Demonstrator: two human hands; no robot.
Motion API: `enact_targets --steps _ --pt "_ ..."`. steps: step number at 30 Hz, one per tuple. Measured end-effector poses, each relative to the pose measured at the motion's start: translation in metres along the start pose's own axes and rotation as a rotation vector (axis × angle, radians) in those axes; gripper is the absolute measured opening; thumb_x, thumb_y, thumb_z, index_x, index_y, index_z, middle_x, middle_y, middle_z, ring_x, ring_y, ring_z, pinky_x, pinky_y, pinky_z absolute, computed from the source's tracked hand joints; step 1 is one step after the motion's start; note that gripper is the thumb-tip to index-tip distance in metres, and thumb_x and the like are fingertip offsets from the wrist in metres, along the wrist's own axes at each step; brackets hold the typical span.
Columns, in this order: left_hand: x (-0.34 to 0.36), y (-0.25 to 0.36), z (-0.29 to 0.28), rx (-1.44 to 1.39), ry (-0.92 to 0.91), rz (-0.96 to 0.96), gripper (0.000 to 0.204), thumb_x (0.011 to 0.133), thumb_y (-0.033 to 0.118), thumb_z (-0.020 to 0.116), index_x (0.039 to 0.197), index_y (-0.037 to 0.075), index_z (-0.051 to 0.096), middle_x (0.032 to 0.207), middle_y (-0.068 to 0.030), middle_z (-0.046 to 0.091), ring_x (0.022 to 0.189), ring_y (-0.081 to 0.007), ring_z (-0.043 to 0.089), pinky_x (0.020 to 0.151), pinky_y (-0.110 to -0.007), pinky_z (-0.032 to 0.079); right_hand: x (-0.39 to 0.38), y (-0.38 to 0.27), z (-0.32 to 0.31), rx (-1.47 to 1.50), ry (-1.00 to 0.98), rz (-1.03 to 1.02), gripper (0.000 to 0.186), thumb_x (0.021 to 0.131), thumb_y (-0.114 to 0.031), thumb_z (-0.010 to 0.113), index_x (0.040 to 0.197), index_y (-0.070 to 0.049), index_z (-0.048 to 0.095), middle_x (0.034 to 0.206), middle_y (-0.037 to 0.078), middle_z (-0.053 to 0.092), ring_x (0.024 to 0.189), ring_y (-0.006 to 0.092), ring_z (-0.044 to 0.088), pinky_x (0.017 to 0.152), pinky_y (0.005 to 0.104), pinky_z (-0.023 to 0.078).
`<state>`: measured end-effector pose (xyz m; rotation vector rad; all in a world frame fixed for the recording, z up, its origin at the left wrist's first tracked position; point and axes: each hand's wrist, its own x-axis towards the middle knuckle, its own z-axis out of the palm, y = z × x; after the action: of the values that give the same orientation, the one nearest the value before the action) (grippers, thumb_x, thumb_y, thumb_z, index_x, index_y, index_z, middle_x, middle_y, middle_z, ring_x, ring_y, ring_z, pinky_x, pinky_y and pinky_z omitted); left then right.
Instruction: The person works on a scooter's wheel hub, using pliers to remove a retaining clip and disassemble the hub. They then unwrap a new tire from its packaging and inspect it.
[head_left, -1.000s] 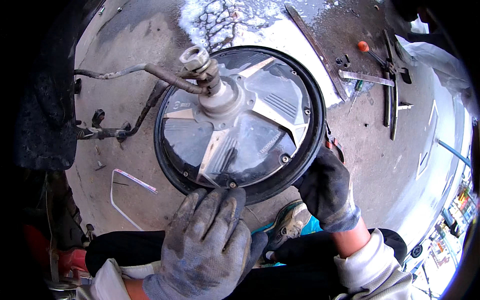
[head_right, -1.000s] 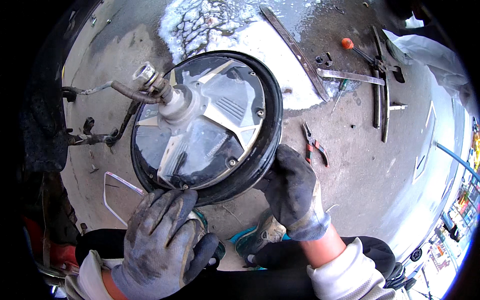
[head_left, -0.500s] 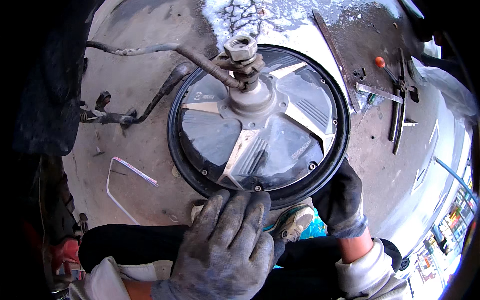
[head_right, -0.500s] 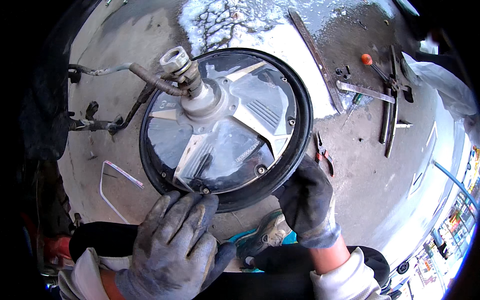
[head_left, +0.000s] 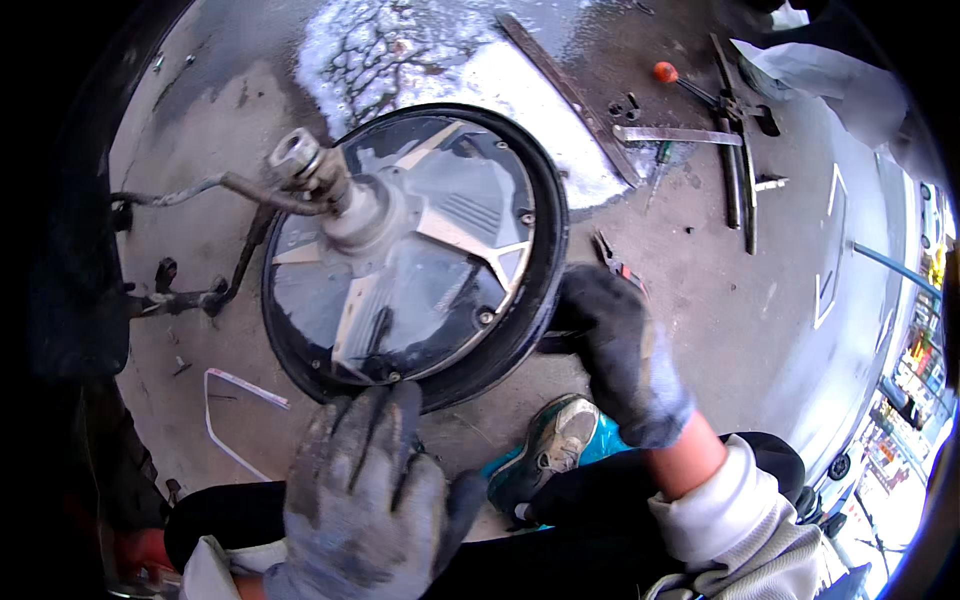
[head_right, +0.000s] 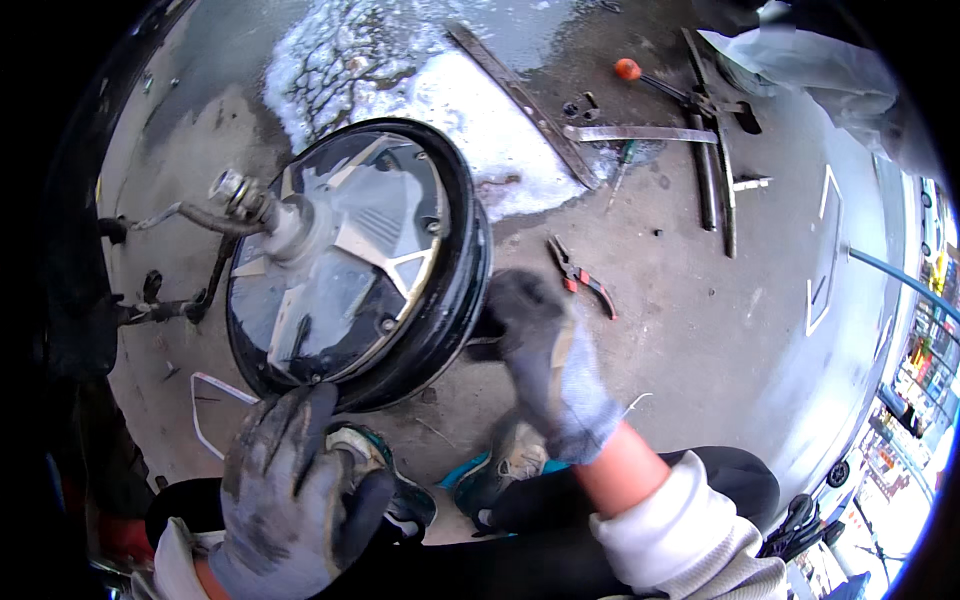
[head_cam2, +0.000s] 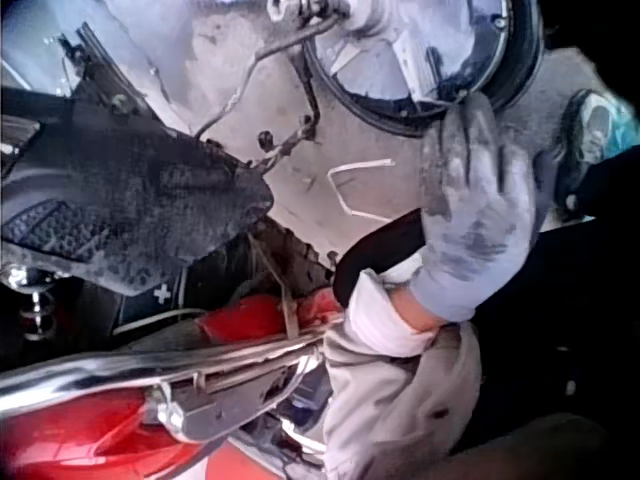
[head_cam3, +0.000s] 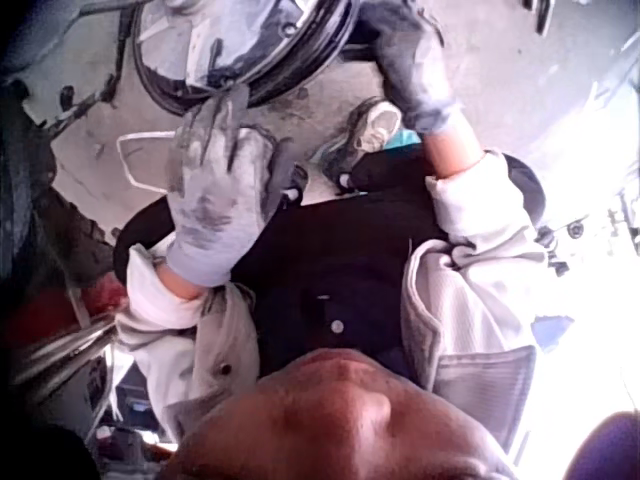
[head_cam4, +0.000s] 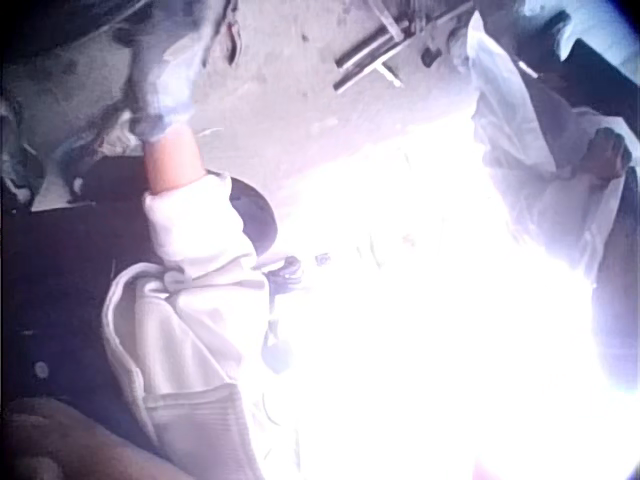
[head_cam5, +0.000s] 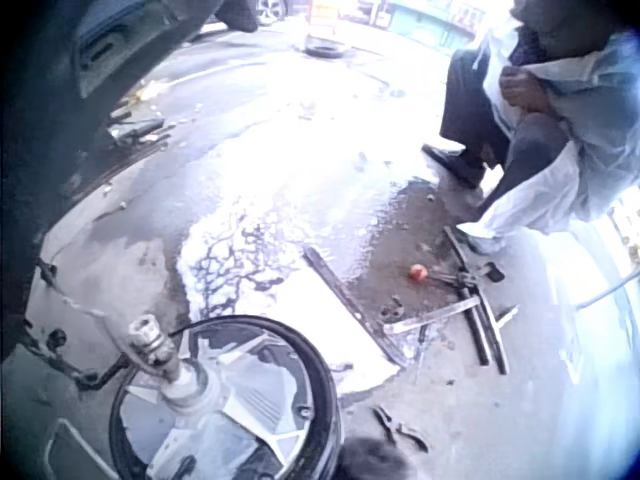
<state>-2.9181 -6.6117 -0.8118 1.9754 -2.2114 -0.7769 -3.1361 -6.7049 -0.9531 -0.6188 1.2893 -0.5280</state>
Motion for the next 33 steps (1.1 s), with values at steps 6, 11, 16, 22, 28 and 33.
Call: enact_targets --steps 6,11,16,22,28,33 --pt "-0.022 0.018 0.0 -0.082 -0.05 0.053 0.019 0.083 0.026 0.064 0.078 0.008 0.063 0.121 -0.0152 0.065 0.109 -0.0294 0.06 0.089 -0.044 0.047 -0.021 -0.108 0.018 -0.665 0.058 -0.38 0.039 0.104 -0.031 0.044 0.124 0.0 0.058 0.076 0.004 0.059 0.061 0.0101 0.055 0.06 0.0226 0.046" --pt "-0.049 0.012 0.042 0.19 -0.266 0.134 0.023 0.084 0.021 0.057 0.089 0.004 0.07 0.11 -0.0185 0.068 0.097 -0.0267 0.063 0.081 -0.042 0.049 -0.07 -0.102 0.084 -0.883 -0.443 -0.07 0.033 0.098 -0.015 0.05 0.122 0.007 0.059 0.064 0.005 0.059 0.046 0.008 0.049 0.047 0.0243 0.04" --pt "-0.046 0.002 0.028 0.126 -0.235 0.122 0.024 0.085 0.022 0.055 0.091 0.005 0.07 0.111 -0.0173 0.069 0.099 -0.0271 0.063 0.082 -0.042 0.049 -0.061 -0.094 0.088 -1.269 -0.525 -0.449 0.034 0.087 -0.005 0.063 0.119 0.005 0.058 0.07 0.007 0.064 0.05 0.0125 0.056 0.047 0.0278 0.045" --pt "-0.035 0.002 0.03 -0.118 -0.38 0.118 0.025 0.082 0.024 0.065 0.087 -0.001 0.069 0.112 -0.0251 0.066 0.098 -0.0334 0.064 0.087 -0.049 0.05 -0.07 -0.091 0.085 -1.263 -0.535 -0.378 0.038 0.085 -0.003 0.06 0.124 -0.001 0.057 0.07 0.009 0.06 0.058 0.0234 0.063 0.052 0.0344 0.049" --pt "-0.031 0.004 0.01 -0.077 -0.192 0.121 0.021 0.084 0.026 0.061 0.091 0.007 0.068 0.119 -0.0157 0.064 0.101 -0.0315 0.062 0.092 -0.049 0.046 -0.078 -0.08 0.07 -1.274 -0.408 -0.538 0.029 0.082 -0.006 0.062 0.11 -0.003 0.058 0.072 0.009 0.06 0.062 0.0251 0.063 0.055 0.0357 0.049" --pt "-0.021 0.004 0.006 -0.079 -0.296 0.144 0.028 0.083 0.026 0.066 0.102 0.005 0.064 0.12 -0.0172 0.063 0.107 -0.0337 0.06 0.088 -0.047 0.05 -0.047 -0.082 0.055 -0.971 -0.35 -0.478 0.03 0.085 -0.007 0.062 0.113 -0.001 0.053 0.078 0.011 0.062 0.068 0.0202 0.064 0.054 0.0326 0.052"
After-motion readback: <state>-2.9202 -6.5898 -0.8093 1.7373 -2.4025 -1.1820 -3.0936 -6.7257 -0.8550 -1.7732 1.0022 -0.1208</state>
